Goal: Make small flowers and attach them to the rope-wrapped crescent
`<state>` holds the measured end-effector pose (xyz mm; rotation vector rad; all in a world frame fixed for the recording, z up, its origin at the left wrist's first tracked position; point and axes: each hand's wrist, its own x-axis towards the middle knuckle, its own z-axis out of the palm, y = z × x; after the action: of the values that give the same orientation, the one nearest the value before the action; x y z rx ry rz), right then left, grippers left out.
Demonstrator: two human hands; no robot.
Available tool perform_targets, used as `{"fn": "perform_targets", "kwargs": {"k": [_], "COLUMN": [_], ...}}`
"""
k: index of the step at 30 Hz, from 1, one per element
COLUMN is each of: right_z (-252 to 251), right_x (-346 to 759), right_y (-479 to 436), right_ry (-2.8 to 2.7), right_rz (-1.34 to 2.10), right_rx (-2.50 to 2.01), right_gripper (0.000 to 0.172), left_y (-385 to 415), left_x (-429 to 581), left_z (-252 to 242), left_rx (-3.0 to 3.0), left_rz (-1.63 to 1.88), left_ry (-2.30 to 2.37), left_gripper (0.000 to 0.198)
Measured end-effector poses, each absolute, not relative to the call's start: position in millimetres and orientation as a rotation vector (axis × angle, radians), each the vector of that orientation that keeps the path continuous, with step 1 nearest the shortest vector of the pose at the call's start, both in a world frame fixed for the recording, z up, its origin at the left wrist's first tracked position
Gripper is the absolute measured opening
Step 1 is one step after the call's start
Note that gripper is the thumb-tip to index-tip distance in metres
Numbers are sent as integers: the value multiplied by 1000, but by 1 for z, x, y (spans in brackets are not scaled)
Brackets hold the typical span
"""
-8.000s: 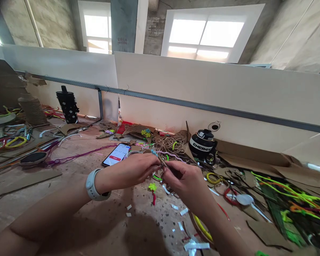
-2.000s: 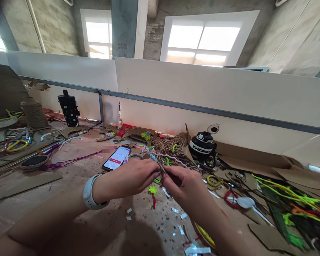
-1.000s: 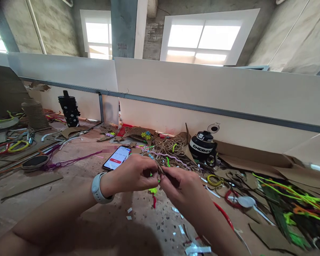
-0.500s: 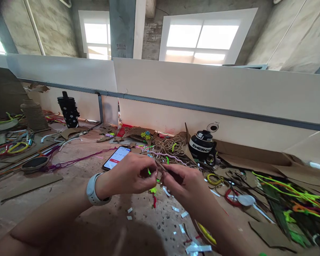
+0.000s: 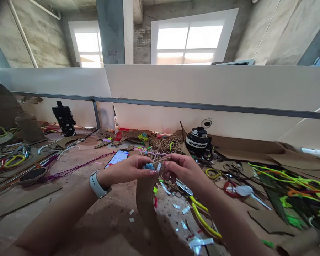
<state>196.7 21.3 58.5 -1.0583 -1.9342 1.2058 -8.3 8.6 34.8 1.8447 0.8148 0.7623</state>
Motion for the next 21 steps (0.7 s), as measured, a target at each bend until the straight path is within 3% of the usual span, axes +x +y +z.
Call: {"fn": "perform_targets", "kwargs": {"k": [5, 12, 17, 21], "right_z": [59, 37, -8, -28], "right_x": [207, 270, 304, 310], "right_y": [35, 39, 24, 28], "right_ry": [-1976, -2628, -2675, -2635], "right_rz": [990, -23, -103, -94], "right_rx": [-1117, -1553, -1800, -1680], "right_gripper": [41, 13, 7, 7], "left_y": [17, 18, 7, 4], "left_x": [-15, -30, -28, -21], "left_z": [32, -10, -34, -41], "left_rx": [1615, 1182, 1016, 929], "left_rz": [731, 793, 793, 848], "left_ry": [880, 915, 926, 879], "left_gripper": [31, 41, 40, 44]}}
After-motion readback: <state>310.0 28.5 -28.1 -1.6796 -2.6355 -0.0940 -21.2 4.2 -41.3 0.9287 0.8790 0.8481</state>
